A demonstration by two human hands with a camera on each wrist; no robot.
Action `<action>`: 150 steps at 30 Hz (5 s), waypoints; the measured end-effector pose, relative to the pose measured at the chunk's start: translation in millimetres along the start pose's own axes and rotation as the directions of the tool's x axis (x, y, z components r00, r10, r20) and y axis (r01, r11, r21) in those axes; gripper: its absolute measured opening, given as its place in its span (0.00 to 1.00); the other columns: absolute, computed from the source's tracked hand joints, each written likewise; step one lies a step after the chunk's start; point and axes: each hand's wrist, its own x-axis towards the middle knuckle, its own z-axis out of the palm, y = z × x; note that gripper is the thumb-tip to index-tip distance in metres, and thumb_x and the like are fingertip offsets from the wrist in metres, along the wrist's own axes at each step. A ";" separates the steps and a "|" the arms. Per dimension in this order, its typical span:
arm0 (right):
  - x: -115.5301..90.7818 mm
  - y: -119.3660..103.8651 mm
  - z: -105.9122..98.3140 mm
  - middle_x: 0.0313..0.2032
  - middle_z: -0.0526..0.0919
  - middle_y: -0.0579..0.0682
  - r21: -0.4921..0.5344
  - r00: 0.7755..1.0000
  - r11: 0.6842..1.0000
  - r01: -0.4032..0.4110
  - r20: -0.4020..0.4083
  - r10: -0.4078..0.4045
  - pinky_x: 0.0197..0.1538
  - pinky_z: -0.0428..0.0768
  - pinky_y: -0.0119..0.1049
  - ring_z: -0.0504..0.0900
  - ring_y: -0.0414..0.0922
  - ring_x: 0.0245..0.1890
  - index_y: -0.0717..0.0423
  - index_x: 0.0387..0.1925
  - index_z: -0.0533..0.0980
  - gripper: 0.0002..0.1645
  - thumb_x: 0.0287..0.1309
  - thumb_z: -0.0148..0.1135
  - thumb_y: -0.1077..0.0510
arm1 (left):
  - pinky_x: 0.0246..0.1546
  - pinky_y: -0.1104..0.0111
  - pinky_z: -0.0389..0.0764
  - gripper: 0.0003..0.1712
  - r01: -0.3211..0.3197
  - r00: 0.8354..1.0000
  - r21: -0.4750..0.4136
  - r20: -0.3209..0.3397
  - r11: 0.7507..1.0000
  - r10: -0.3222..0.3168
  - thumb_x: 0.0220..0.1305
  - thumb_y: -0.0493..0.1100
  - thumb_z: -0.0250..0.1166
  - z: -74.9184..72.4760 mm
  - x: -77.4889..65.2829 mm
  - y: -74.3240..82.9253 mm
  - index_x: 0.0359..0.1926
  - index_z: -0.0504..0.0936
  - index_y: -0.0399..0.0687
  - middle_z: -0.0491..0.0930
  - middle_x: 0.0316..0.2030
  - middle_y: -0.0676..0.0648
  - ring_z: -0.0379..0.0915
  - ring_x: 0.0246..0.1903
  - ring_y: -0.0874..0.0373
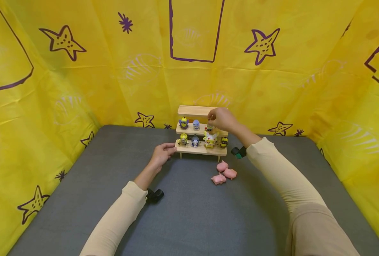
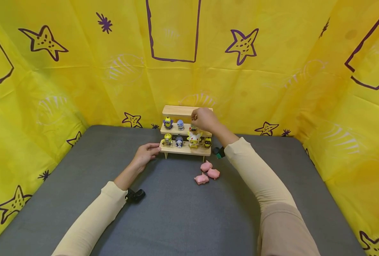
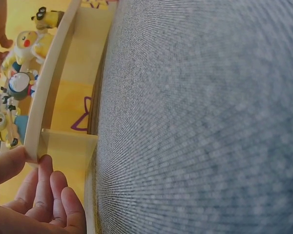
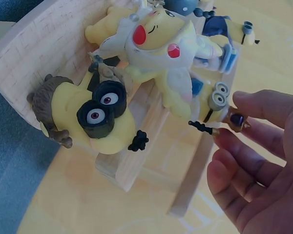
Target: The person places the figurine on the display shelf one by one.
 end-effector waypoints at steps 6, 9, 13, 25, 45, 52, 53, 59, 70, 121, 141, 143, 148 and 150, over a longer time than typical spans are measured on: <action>-1.8 -1.2 -2.2 0.43 0.85 0.62 0.019 1.000 1.000 -0.024 0.017 0.023 0.43 0.78 0.46 0.82 0.54 0.40 0.62 0.55 0.77 0.22 0.62 0.63 0.56 | 0.51 0.59 0.75 0.21 0.007 1.000 -0.008 -0.002 1.000 -0.007 0.68 0.44 0.62 -0.3 -1.0 0.6 0.59 0.78 0.40 0.81 0.50 0.39 0.76 0.51 0.46; -2.6 -0.9 -3.0 0.43 0.85 0.62 0.019 1.000 1.000 -0.016 0.018 0.016 0.44 0.78 0.46 0.83 0.54 0.41 0.62 0.54 0.77 0.22 0.62 0.63 0.56 | 0.52 0.59 0.74 0.21 0.011 1.000 -0.008 -0.001 1.000 -0.011 0.68 0.44 0.62 -0.1 -1.3 0.6 0.59 0.78 0.40 0.81 0.50 0.39 0.76 0.51 0.46; -4.3 0.0 -4.1 0.44 0.84 0.62 0.033 1.000 0.999 -0.016 0.020 0.015 0.45 0.78 0.47 0.82 0.55 0.42 0.63 0.55 0.77 0.22 0.63 0.63 0.55 | 0.50 0.60 0.75 0.21 0.009 1.000 0.002 -0.002 1.000 -0.009 0.68 0.44 0.62 0.2 -1.5 -0.2 0.59 0.78 0.40 0.81 0.50 0.39 0.76 0.51 0.46; -25.3 9.7 -14.0 0.45 0.81 0.64 0.119 0.993 0.991 0.062 -0.105 -0.050 0.49 0.74 0.51 0.77 0.57 0.45 0.65 0.50 0.79 0.22 0.61 0.65 0.53 | 0.51 0.60 0.75 0.21 0.004 1.000 0.012 -0.001 1.000 -0.004 0.68 0.44 0.62 0.2 0.6 -1.9 0.59 0.77 0.40 0.81 0.50 0.39 0.76 0.50 0.48; -93.7 23.8 -14.1 0.36 0.84 0.60 0.122 0.973 0.978 0.166 -0.180 -0.143 0.43 0.77 0.48 0.79 0.53 0.37 0.67 0.44 0.82 0.15 0.57 0.68 0.61 | 0.51 0.60 0.75 0.21 -0.005 1.000 0.008 -0.005 1.000 0.005 0.69 0.45 0.61 -1.1 2.8 0.6 0.59 0.78 0.42 0.81 0.49 0.40 0.75 0.48 0.49; -111.8 34.9 2.2 0.34 0.85 0.55 0.185 0.984 0.974 0.134 -0.142 -0.108 0.38 0.78 0.38 0.80 0.47 0.33 0.64 0.41 0.83 0.11 0.58 0.67 0.62 | 0.51 0.60 0.75 0.21 0.002 1.000 -0.002 -0.001 1.000 -0.002 0.69 0.44 0.61 -0.8 1.4 0.1 0.59 0.78 0.41 0.80 0.49 0.40 0.75 0.49 0.49; -113.9 36.7 5.0 0.34 0.85 0.55 0.196 0.986 0.973 0.121 -0.134 -0.096 0.38 0.78 0.38 0.80 0.47 0.33 0.64 0.42 0.83 0.11 0.58 0.67 0.61 | 0.51 0.60 0.75 0.21 0.003 1.000 -0.003 -0.001 1.000 -0.003 0.69 0.44 0.61 -0.7 1.1 0.2 0.59 0.78 0.41 0.80 0.49 0.40 0.75 0.49 0.49; -124.2 50.2 25.9 0.34 0.86 0.53 0.217 0.996 0.974 0.065 -0.076 -0.050 0.39 0.77 0.37 0.80 0.44 0.33 0.63 0.42 0.84 0.12 0.60 0.65 0.59 | 0.53 0.59 0.74 0.21 0.007 1.000 -0.003 0.000 1.000 -0.007 0.69 0.45 0.61 -0.7 0.3 -0.2 0.59 0.77 0.42 0.80 0.50 0.40 0.75 0.50 0.49; -135.6 75.0 60.5 0.39 0.87 0.58 0.184 0.987 0.982 -0.047 0.160 0.017 0.42 0.80 0.41 0.82 0.47 0.38 0.67 0.46 0.82 0.20 0.61 0.65 0.54 | 0.52 0.60 0.75 0.21 0.001 1.000 -0.003 0.007 1.000 -0.001 0.69 0.45 0.61 0.2 0.8 -2.1 0.59 0.77 0.41 0.80 0.50 0.40 0.75 0.50 0.49; -161.9 52.3 85.5 0.26 0.76 0.43 0.157 0.962 0.978 0.139 0.211 -0.171 0.30 0.69 0.27 0.69 0.35 0.27 0.59 0.39 0.83 0.14 0.49 0.72 0.58 | 0.47 0.64 0.75 0.21 0.003 1.000 0.009 0.001 1.000 -0.003 0.68 0.44 0.61 0.2 -2.0 -2.4 0.59 0.78 0.41 0.81 0.50 0.40 0.76 0.48 0.50; -170.2 46.8 77.2 0.28 0.75 0.45 0.054 0.963 0.984 0.171 0.204 -0.179 0.33 0.69 0.30 0.70 0.37 0.29 0.53 0.42 0.83 0.19 0.43 0.75 0.59 | 0.48 0.62 0.75 0.21 -0.002 1.000 0.002 0.003 1.000 0.002 0.68 0.45 0.62 0.0 0.6 -2.7 0.59 0.78 0.42 0.80 0.49 0.40 0.76 0.49 0.48; -169.9 48.1 75.8 0.30 0.76 0.47 0.060 0.963 0.985 0.160 0.210 -0.169 0.34 0.69 0.30 0.70 0.38 0.30 0.53 0.43 0.83 0.21 0.43 0.76 0.58 | 0.48 0.62 0.75 0.21 -0.004 1.000 0.002 0.003 1.000 0.004 0.68 0.45 0.62 0.0 0.8 -2.6 0.59 0.78 0.42 0.80 0.50 0.40 0.76 0.49 0.48; -168.7 48.2 77.2 0.32 0.77 0.48 0.076 0.967 0.987 0.141 0.203 -0.154 0.36 0.69 0.31 0.71 0.42 0.31 0.55 0.43 0.83 0.22 0.43 0.76 0.56 | 0.49 0.61 0.75 0.21 -0.005 1.000 0.003 0.003 1.000 0.005 0.69 0.45 0.62 0.2 0.4 -2.0 0.59 0.78 0.42 0.80 0.50 0.40 0.75 0.50 0.48; -168.9 46.8 79.0 0.32 0.77 0.47 0.068 0.969 0.988 0.136 0.198 -0.147 0.36 0.69 0.31 0.72 0.42 0.31 0.56 0.42 0.83 0.21 0.43 0.76 0.55 | 0.50 0.61 0.75 0.21 -0.005 1.000 0.004 0.003 1.000 0.005 0.69 0.45 0.61 0.1 0.2 -2.1 0.59 0.78 0.42 0.80 0.50 0.40 0.75 0.50 0.48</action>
